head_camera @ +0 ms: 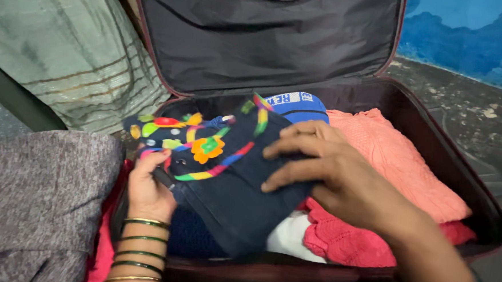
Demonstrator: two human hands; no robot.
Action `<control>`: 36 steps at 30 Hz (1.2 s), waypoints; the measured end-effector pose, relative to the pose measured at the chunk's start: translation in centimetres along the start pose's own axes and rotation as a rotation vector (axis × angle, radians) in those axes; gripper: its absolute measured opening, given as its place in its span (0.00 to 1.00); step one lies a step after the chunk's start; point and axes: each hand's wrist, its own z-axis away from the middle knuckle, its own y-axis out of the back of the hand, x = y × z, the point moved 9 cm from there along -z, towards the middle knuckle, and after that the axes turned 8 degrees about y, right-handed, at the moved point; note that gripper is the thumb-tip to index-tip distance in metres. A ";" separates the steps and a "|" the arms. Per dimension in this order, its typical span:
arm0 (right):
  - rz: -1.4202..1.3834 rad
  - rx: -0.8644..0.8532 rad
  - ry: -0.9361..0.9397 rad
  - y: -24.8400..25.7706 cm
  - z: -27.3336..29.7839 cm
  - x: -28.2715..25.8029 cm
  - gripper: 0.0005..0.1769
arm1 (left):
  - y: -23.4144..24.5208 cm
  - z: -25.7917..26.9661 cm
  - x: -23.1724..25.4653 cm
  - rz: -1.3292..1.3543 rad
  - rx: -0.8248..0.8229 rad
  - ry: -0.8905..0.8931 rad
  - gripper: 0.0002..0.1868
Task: The person unpacks a suitcase by removing several folded garments one by one. They start with a white embroidered dress, followed by a black polka-dotted top, a blue garment, a red garment, a grey sweater, a dark blue top, a blue rolled item, a peach sweater, and finally a pink top. Each item is placed on the floor beside the suitcase.
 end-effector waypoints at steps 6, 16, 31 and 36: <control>-0.041 -0.203 -0.451 -9.9 4.4 10.6 0.33 | 10.6 -0.5 -6.3 -0.057 0.321 0.395 0.14; -0.613 0.225 -1.328 -13.3 11.7 16.1 0.35 | 8.2 0.2 -6.7 -0.317 0.352 0.474 0.15; -0.701 0.631 -0.833 -3.4 3.4 8.1 0.26 | -3.8 2.9 -1.9 -0.086 -0.002 0.276 0.16; -0.659 0.687 -0.518 -2.1 -7.3 2.2 0.25 | -5.9 2.1 15.3 -0.068 -0.095 -0.067 0.15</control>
